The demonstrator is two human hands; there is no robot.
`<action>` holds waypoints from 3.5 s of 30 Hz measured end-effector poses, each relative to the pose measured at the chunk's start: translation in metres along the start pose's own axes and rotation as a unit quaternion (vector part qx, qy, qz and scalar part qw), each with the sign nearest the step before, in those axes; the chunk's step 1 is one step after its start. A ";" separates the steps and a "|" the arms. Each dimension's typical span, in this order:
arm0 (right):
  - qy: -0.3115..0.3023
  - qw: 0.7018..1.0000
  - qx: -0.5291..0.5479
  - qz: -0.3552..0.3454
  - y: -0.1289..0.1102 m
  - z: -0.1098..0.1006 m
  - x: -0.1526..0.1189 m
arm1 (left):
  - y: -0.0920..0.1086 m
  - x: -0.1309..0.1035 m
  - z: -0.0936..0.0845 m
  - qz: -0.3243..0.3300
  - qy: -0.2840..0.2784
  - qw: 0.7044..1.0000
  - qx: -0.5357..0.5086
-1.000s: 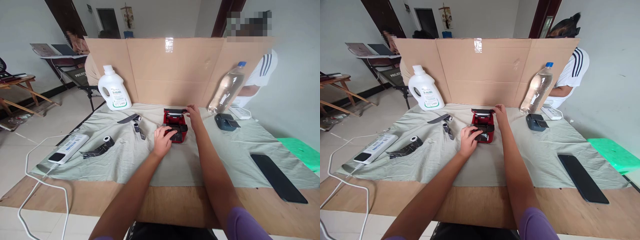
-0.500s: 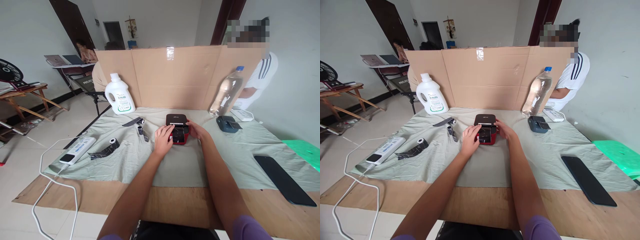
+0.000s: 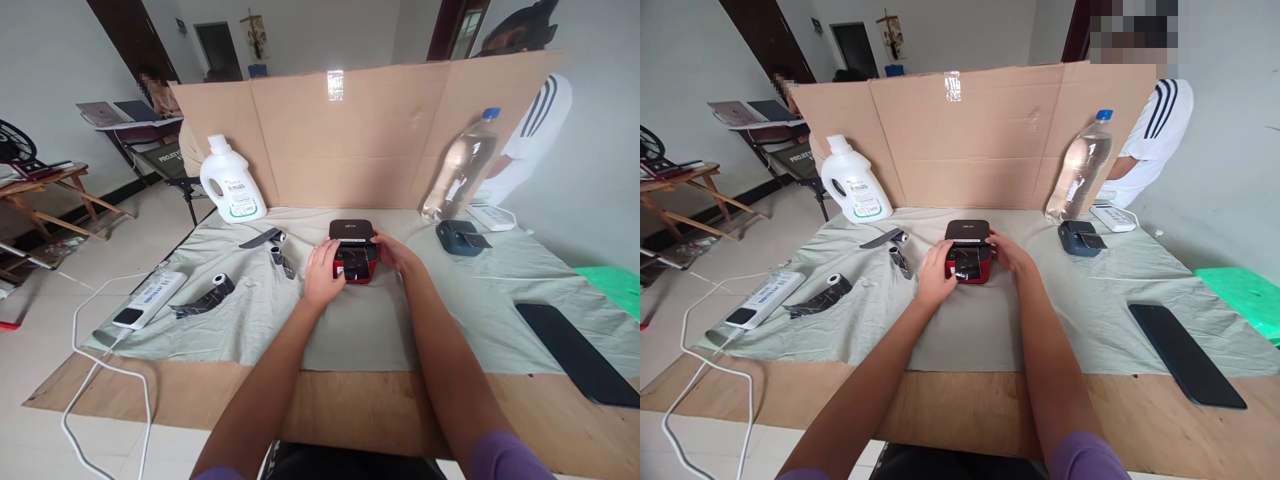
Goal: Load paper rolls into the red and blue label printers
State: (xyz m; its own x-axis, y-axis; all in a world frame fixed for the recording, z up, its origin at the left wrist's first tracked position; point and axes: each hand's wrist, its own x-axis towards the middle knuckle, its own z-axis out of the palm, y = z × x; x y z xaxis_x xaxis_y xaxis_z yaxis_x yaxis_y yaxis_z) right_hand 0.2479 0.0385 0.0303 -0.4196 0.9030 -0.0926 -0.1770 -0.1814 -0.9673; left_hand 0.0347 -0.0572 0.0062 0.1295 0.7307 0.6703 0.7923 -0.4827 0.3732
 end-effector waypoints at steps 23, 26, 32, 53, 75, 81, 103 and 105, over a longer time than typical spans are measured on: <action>0.010 0.998 -0.006 -0.062 0.021 0.001 -0.002 | -0.007 -0.002 0.005 -0.020 0.008 0.999 -0.050; 0.011 0.998 -0.020 -0.063 0.019 0.002 -0.004 | -0.009 0.000 0.003 -0.025 0.008 0.998 -0.058; 0.036 0.999 0.005 -0.036 0.016 0.007 -0.003 | -0.014 0.006 -0.005 -0.022 0.001 0.994 -0.108; 0.022 0.998 0.019 -0.058 0.020 0.005 -0.006 | -0.067 0.038 -0.059 -0.198 0.168 0.963 -0.068; -0.009 0.996 0.055 -0.066 0.029 -0.006 0.011 | -0.178 0.066 -0.109 -0.389 -0.155 0.896 0.147; -0.005 0.995 0.048 -0.086 0.031 -0.005 0.011 | -0.151 0.022 -0.136 -0.347 -0.138 0.914 0.161; 0.022 0.995 0.034 -0.087 0.029 -0.001 0.005 | -0.063 -0.031 -0.146 -0.250 -0.226 0.872 0.355; 0.021 0.995 0.033 -0.089 0.029 -0.001 0.005 | -0.058 -0.032 -0.148 -0.330 -0.226 0.849 0.345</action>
State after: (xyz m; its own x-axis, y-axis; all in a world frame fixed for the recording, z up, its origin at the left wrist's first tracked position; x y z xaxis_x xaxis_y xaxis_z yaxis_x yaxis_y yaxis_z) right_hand 0.2413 0.0380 0.0013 -0.3391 0.9384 0.0672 -0.3032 -0.0414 -0.9520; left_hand -0.1043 -0.1242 0.0581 -0.3859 0.9183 0.0890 0.9220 0.3872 0.0023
